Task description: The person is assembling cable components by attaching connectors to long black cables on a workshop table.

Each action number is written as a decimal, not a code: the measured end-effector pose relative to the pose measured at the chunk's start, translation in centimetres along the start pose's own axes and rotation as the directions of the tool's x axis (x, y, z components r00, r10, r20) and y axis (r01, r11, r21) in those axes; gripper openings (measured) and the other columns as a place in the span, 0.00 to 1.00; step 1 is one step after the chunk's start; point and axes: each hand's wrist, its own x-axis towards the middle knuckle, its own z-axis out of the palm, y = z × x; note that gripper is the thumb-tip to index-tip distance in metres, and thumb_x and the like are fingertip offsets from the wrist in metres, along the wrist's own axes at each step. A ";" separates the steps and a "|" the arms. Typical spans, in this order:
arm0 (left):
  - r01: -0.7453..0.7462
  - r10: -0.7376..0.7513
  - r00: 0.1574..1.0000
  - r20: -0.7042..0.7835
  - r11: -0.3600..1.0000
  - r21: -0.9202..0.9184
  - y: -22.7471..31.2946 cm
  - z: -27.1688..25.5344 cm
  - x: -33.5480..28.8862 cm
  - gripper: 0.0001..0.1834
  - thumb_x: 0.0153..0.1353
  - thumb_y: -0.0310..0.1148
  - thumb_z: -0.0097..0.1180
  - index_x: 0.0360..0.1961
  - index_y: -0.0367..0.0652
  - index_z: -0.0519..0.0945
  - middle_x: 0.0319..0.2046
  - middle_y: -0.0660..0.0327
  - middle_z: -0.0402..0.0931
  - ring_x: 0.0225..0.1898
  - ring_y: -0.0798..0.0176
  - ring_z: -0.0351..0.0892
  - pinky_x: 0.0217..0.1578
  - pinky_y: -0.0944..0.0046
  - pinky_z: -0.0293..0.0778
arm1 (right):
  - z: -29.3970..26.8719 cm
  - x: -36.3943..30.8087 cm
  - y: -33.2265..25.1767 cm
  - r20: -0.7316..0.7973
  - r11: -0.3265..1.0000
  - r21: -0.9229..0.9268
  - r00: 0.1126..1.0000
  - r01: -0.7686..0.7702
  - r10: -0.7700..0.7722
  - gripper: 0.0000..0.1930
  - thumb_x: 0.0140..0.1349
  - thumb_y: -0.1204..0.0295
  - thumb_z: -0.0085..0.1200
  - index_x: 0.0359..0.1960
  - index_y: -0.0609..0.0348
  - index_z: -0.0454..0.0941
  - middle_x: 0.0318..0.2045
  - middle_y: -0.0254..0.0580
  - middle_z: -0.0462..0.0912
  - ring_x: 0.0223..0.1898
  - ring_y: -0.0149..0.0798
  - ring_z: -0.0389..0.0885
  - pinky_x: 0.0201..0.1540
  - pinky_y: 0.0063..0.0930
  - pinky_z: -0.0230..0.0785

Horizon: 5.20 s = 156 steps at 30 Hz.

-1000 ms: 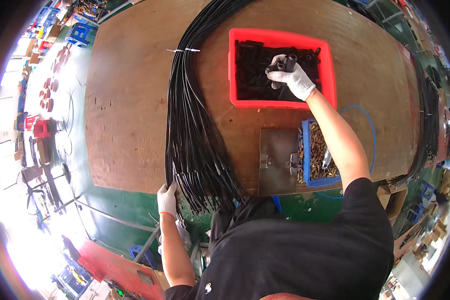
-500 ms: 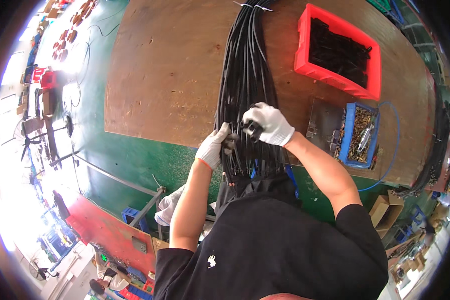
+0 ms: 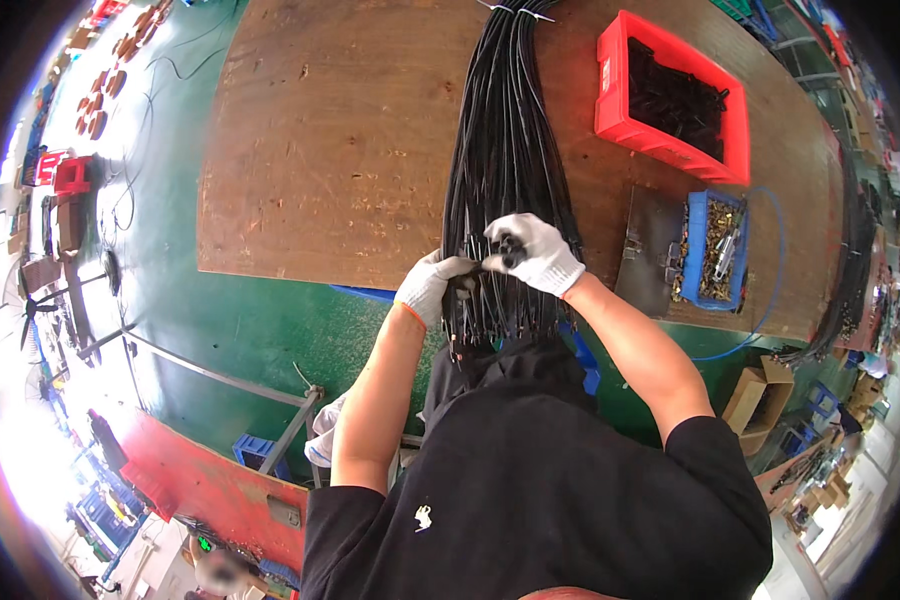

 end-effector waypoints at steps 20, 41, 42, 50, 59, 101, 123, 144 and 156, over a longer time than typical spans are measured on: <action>-0.010 0.012 0.995 -0.096 1.000 0.019 -1.2 0.4 0.3 0.11 0.73 0.33 0.59 0.49 0.37 0.82 0.34 0.59 0.83 0.30 0.63 0.83 0.32 0.62 0.84 | 4.1 -3.2 1.3 0.091 0.512 0.692 0.765 -0.509 0.637 0.15 0.59 0.74 0.73 0.44 0.52 0.79 0.35 0.25 0.79 0.39 0.25 0.77 0.47 0.24 0.74; -0.159 0.160 0.985 -0.068 0.987 0.029 -2.6 0.5 -0.5 0.08 0.68 0.29 0.64 0.46 0.40 0.82 0.31 0.66 0.78 0.27 0.73 0.74 0.28 0.70 0.76 | 1.4 -13.6 -2.9 0.540 0.592 0.475 0.747 -0.651 0.388 0.17 0.57 0.75 0.73 0.44 0.56 0.78 0.35 0.23 0.75 0.37 0.21 0.72 0.41 0.22 0.70; -0.171 0.174 0.981 -0.085 0.984 0.046 -2.6 0.8 -0.5 0.08 0.68 0.29 0.64 0.46 0.40 0.82 0.32 0.66 0.78 0.27 0.73 0.74 0.29 0.69 0.77 | 1.4 -13.9 -2.9 0.547 0.578 0.487 0.744 -0.655 0.383 0.16 0.58 0.74 0.73 0.44 0.56 0.78 0.34 0.23 0.75 0.36 0.21 0.72 0.40 0.21 0.70; -0.182 0.193 0.976 -0.103 0.978 0.101 -2.8 0.9 -0.5 0.09 0.66 0.29 0.66 0.45 0.40 0.83 0.33 0.66 0.80 0.29 0.72 0.76 0.32 0.68 0.80 | 0.9 -13.0 -5.2 0.651 0.233 0.494 0.534 -0.837 0.539 0.15 0.58 0.73 0.72 0.44 0.51 0.80 0.33 0.27 0.81 0.34 0.26 0.79 0.37 0.25 0.74; -0.063 0.103 0.982 -0.160 0.969 0.238 -1.9 0.8 -0.6 0.15 0.68 0.39 0.66 0.47 0.39 0.85 0.32 0.64 0.84 0.28 0.72 0.78 0.30 0.68 0.76 | 6.3 -5.8 -4.1 0.440 0.107 0.699 0.543 -0.708 0.715 0.09 0.58 0.72 0.68 0.38 0.51 0.81 0.31 0.33 0.84 0.32 0.34 0.84 0.31 0.33 0.77; -0.061 0.062 0.996 -0.063 0.998 0.019 1.6 -1.8 -1.0 0.11 0.72 0.38 0.60 0.45 0.40 0.83 0.33 0.61 0.85 0.28 0.69 0.81 0.26 0.72 0.73 | 2.1 -0.2 -0.9 0.202 0.768 0.084 0.766 -0.634 0.610 0.19 0.61 0.65 0.69 0.50 0.56 0.79 0.34 0.41 0.86 0.38 0.36 0.87 0.38 0.35 0.80; 0.025 -0.031 0.995 -0.094 0.998 -0.063 -1.9 -1.4 1.2 0.09 0.71 0.31 0.64 0.47 0.39 0.83 0.32 0.65 0.82 0.28 0.66 0.81 0.35 0.63 0.83 | 5.3 -9.4 0.5 0.264 0.491 0.696 0.823 -0.524 0.503 0.15 0.58 0.71 0.74 0.46 0.52 0.83 0.30 0.26 0.81 0.25 0.23 0.76 0.28 0.22 0.70; -0.108 0.103 0.985 -0.140 0.994 -0.027 -3.8 2.9 0.5 0.05 0.71 0.32 0.66 0.41 0.44 0.84 0.32 0.68 0.82 0.29 0.72 0.79 0.29 0.69 0.79 | 0.1 -17.0 -2.0 0.550 0.530 0.465 0.700 -0.709 0.455 0.19 0.56 0.73 0.73 0.49 0.60 0.81 0.41 0.29 0.82 0.44 0.25 0.78 0.53 0.25 0.73; -0.111 0.106 0.989 -0.100 0.993 -0.046 -3.6 3.4 0.5 0.06 0.66 0.30 0.70 0.41 0.44 0.83 0.32 0.66 0.82 0.28 0.69 0.79 0.31 0.66 0.80 | 0.5 -16.7 -3.0 0.475 0.357 0.578 0.658 -0.734 0.584 0.19 0.57 0.70 0.75 0.48 0.56 0.81 0.39 0.29 0.83 0.39 0.25 0.79 0.45 0.25 0.76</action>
